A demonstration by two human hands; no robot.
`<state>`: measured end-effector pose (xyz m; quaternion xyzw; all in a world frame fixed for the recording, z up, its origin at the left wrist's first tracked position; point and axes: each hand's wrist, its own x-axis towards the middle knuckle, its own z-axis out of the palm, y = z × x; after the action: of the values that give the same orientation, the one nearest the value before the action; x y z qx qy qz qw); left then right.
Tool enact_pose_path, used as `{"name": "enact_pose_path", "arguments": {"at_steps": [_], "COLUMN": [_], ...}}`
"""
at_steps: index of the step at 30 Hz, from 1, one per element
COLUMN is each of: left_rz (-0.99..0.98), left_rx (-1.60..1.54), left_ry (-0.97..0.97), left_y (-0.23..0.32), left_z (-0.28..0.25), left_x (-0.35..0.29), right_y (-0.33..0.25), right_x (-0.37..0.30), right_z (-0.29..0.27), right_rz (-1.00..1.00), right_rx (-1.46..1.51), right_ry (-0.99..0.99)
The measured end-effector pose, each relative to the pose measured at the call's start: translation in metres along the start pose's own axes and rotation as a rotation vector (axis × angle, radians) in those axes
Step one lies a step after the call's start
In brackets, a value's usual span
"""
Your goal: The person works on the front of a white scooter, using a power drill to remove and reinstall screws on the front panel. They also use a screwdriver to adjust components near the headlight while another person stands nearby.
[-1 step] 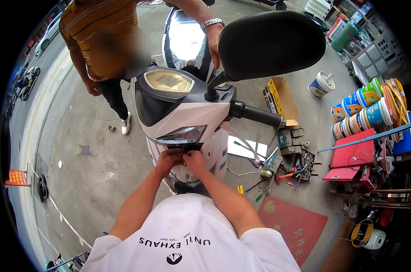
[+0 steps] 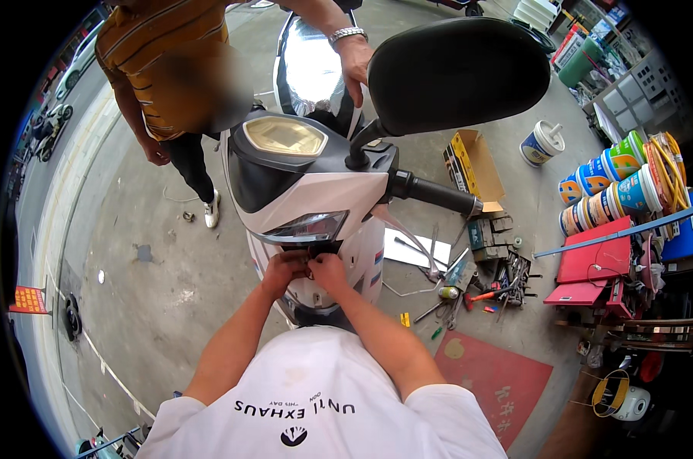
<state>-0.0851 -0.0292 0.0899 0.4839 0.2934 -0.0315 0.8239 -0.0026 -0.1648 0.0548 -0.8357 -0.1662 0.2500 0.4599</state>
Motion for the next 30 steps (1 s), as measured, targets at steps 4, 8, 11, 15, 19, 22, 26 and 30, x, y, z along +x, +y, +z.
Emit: {"name": "enact_pose_path", "arguments": {"at_steps": [4, 8, 11, 15, 19, 22, 26, 30], "left_rz": [-0.002, 0.008, -0.007, -0.029, -0.037, -0.063, -0.086, -0.055], "left_rx": [-0.006, -0.016, -0.039, -0.054, -0.114, -0.173, -0.228, -0.172], "left_ry": [-0.007, -0.028, -0.014, -0.048, 0.006, 0.011, -0.003, 0.044], "left_y": [-0.002, -0.002, 0.0, 0.005, 0.001, 0.0, -0.002, 0.0], "left_z": [-0.001, 0.0, 0.001, 0.001, 0.0, 0.0, -0.008, -0.004], "left_x": [0.001, 0.002, 0.0, -0.004, -0.001, -0.002, 0.001, -0.005], "right_y": [-0.002, 0.006, 0.008, -0.002, 0.004, -0.005, -0.014, 0.0], "right_x": [0.0, 0.003, 0.004, -0.005, -0.015, -0.022, -0.025, -0.016], "right_z": [-0.003, -0.002, -0.004, -0.024, -0.034, -0.036, -0.023, -0.021], "right_rz": [0.031, 0.043, 0.065, 0.135, 0.108, -0.013, -0.102, -0.121], "right_rx": [0.038, 0.071, 0.166, 0.566, 0.389, 0.065, -0.025, 0.103], "right_ry": [-0.037, -0.051, -0.118, -0.29, -0.309, -0.265, -0.226, -0.241]}}
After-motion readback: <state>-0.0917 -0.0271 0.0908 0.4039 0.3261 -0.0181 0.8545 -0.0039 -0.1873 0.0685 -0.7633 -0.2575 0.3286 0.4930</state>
